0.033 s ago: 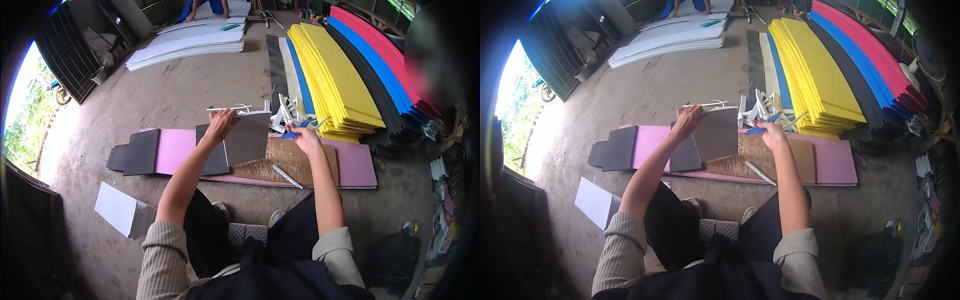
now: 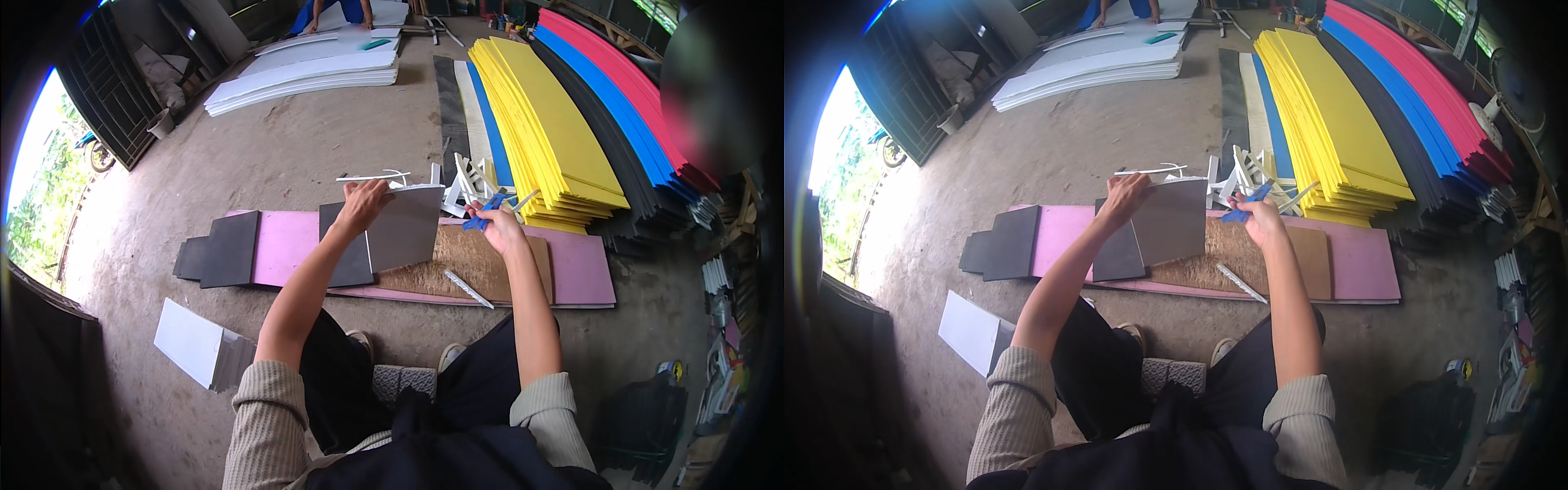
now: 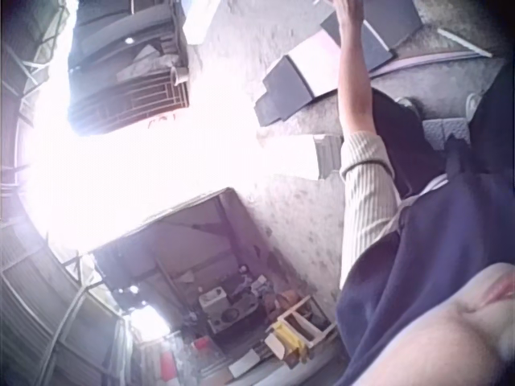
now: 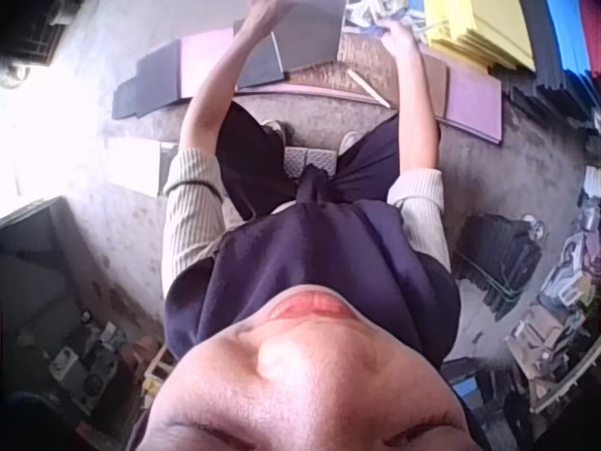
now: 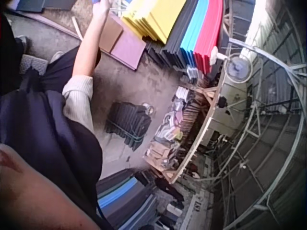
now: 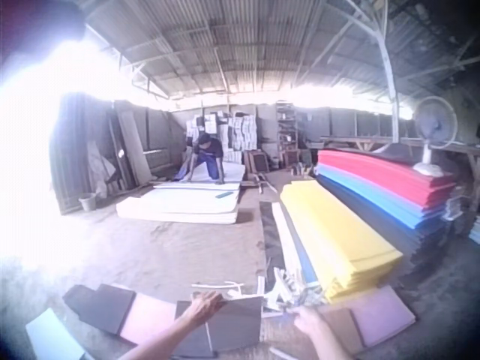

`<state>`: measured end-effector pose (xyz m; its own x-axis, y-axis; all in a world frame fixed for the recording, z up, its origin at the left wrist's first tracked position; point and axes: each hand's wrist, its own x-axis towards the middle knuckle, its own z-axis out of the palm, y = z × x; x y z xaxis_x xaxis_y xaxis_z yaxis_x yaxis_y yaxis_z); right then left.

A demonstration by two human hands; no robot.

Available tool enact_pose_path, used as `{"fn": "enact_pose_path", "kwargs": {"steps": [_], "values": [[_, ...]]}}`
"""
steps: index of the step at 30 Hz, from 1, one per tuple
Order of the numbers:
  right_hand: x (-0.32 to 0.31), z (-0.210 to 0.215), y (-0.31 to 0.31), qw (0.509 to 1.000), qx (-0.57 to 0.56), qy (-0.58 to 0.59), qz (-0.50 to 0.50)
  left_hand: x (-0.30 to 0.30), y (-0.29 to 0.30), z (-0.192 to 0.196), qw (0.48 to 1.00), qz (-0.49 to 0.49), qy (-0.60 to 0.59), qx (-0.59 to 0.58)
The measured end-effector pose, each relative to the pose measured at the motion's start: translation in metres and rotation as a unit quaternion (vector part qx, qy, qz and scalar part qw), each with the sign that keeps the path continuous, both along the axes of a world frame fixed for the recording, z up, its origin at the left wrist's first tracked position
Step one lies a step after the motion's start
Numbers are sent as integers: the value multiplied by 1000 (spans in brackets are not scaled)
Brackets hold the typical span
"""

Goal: The person sits on the floor and uses a utility knife to cut black and white foam sheets into smaller rectangular pieces. They repeatedly score the material, snap off the cut sections, and stack the finished pieces. The person also retrieves additional white foam sheets from a nearby pile and places them on the work surface.

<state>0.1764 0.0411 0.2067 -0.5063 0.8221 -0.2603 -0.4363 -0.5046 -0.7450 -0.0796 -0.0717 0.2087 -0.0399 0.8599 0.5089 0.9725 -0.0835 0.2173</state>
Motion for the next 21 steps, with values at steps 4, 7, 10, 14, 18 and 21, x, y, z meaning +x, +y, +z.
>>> {"fn": "enact_pose_path", "kwargs": {"steps": [4,7,10,14,18,21], "values": [[9,7,-8,988,103,-109,15,9,5,8,995,0,-1,-97],[13,9,-8,960,178,-217,7,20,8,26,989,-26,22,-142],[4,14,-24,941,191,-272,64,29,12,28,986,-49,27,-157],[-8,1,-30,910,259,-299,122,43,33,10,993,-62,91,-32],[-18,20,-48,856,313,-389,135,46,46,3,993,-62,84,-57],[-6,3,-35,776,380,-501,50,61,55,12,996,-85,36,-8]]}}
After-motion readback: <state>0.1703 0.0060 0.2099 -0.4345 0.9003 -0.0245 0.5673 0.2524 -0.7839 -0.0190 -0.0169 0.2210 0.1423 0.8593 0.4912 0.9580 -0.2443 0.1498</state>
